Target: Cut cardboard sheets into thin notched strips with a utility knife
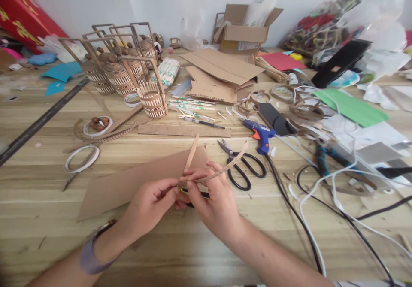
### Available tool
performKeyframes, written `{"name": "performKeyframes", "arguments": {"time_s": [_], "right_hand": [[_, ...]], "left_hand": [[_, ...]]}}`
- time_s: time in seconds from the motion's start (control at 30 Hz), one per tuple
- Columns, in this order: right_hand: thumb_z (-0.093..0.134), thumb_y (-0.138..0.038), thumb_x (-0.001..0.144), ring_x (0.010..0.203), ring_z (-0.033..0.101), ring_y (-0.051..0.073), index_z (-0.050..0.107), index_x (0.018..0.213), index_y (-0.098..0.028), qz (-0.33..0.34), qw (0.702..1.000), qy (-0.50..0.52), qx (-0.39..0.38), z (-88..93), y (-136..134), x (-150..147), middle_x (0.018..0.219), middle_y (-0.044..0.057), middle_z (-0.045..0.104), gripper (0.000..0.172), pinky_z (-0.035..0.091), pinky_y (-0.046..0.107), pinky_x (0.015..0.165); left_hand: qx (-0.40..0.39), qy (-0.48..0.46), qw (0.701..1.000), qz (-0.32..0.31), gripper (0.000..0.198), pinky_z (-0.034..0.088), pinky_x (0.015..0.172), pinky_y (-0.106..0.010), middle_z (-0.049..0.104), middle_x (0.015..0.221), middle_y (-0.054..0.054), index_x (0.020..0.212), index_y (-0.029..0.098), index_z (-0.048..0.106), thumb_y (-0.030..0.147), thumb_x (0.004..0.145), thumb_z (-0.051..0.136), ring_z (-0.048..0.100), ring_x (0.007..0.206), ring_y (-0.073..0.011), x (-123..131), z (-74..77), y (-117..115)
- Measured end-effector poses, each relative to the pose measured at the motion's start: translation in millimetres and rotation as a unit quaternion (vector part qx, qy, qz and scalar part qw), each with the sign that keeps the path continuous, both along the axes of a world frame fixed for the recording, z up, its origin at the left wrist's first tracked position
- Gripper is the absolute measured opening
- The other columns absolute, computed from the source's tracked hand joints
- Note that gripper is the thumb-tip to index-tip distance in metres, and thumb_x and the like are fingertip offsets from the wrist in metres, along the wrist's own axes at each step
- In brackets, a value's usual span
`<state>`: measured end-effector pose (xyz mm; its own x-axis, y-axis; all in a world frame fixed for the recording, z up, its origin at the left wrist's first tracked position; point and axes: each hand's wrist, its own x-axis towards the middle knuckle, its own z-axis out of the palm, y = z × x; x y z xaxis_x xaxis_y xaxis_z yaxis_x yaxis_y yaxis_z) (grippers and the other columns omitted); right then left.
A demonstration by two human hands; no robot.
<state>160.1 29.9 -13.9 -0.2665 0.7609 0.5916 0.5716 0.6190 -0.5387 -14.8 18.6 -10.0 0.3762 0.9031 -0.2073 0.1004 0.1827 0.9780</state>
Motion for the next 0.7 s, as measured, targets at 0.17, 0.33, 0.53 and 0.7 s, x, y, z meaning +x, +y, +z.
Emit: {"name": "performKeyframes", "arguments": {"time_s": [0.17,0.33,0.53,0.7], "right_hand": [[0.054,-0.012,0.091,0.090,0.074,0.016,0.051,0.097,-0.026,0.026,0.999,0.003,0.034,-0.9,-1.0,-0.3,0.089,-0.003,0.077,0.015,0.042,0.040,0.100],[0.057,-0.012,0.091,0.095,0.073,0.017,0.052,0.099,-0.025,0.042,0.997,-0.019,0.059,-1.4,-2.4,-2.4,0.096,0.001,0.078,0.016,0.038,0.042,0.102],[0.058,-0.013,0.092,0.097,0.072,0.019,0.054,0.098,-0.026,0.022,0.998,-0.033,0.057,-3.8,-1.3,-2.8,0.097,0.000,0.078,0.015,0.038,0.043,0.101],[0.059,-0.011,0.090,0.094,0.073,0.018,0.055,0.099,-0.027,0.031,0.998,-0.026,0.057,-2.7,-1.0,-1.0,0.097,-0.001,0.078,0.018,0.039,0.043,0.102]], "left_hand": [[-0.006,-0.056,0.998,0.003,0.031,0.055,0.078,-0.027,0.075,0.103,-0.007,0.112,0.017,0.069,0.038,0.094,0.055,0.071,0.089,-0.0199,1.1,-1.4,-0.2],[-0.003,-0.044,0.999,0.012,0.037,0.055,0.075,-0.028,0.074,0.091,-0.006,0.107,0.017,0.070,0.047,0.094,0.053,0.068,0.081,-0.0199,1.2,-3.9,3.2],[0.003,-0.031,0.999,0.008,0.033,0.055,0.076,-0.028,0.073,0.089,-0.005,0.101,0.017,0.070,0.044,0.096,0.051,0.068,0.082,-0.0197,0.9,-3.5,1.3],[0.014,-0.020,1.000,0.006,0.031,0.055,0.075,-0.028,0.072,0.086,-0.005,0.097,0.016,0.068,0.042,0.096,0.050,0.068,0.081,-0.0199,1.3,-1.1,-0.7]]}}
